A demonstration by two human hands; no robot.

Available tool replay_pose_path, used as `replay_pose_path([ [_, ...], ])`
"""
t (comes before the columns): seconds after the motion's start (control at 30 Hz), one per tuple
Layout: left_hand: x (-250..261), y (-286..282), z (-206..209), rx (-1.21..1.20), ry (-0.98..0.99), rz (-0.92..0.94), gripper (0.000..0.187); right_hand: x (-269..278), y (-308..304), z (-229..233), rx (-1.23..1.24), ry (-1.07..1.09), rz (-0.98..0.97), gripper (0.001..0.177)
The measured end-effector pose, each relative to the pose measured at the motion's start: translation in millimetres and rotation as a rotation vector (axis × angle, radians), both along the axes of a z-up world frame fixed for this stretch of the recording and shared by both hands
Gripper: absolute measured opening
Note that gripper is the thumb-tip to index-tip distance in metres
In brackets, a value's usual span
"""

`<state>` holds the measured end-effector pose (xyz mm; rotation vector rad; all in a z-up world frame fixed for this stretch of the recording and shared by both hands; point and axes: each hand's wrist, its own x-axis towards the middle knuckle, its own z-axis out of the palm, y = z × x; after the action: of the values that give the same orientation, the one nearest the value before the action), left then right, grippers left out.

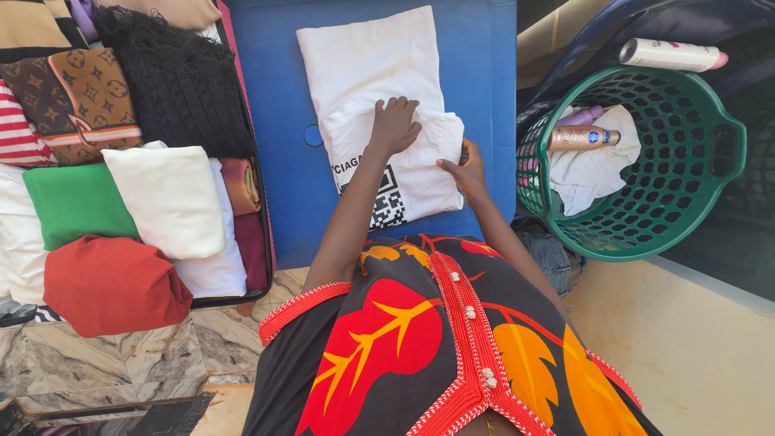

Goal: Folding various clothing items and arranging them in a suitcase along with toiletries.

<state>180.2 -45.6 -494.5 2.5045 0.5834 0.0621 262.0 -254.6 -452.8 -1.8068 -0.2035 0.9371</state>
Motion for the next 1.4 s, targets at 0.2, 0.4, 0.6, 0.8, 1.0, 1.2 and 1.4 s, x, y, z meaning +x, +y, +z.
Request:
replay_pose_path([
  [0.2, -11, 12, 90, -0.285, 0.226, -0.032, 0.038, -11, 14, 31, -0.075, -0.148, 0.066, 0.078],
  [0.4, -33, 3, 115, -0.547, -0.097, -0.118, 0.039, -21, 29, 41, 0.044, -0.319, 0.241, 0.054],
  [0.6, -54, 11, 176, -0.461, -0.131, -0.177, 0.030, 3, 18, 40, 0.217, 0.247, 0.296, 0.031],
  [0.8, -81, 45, 176, -0.079, 0.017, -0.303, 0.022, 21, 29, 47, 0.272, 0.584, 0.407, 0.047],
  [1.0, -98, 83, 110, -0.011, -0.007, -0.167, 0.016, 29, 51, 16, 0.298, 0.706, 0.391, 0.047],
  [1.2, -107, 90, 199, -0.373, 0.328, -0.061, 0.031, 52, 45, 23, 0.308, 0.713, 0.568, 0.044],
  [1.4, -86, 129, 202, -0.337, 0.120, 0.002, 0.046, 66, 94, 51, 0.354, 0.712, 0.500, 0.043],
])
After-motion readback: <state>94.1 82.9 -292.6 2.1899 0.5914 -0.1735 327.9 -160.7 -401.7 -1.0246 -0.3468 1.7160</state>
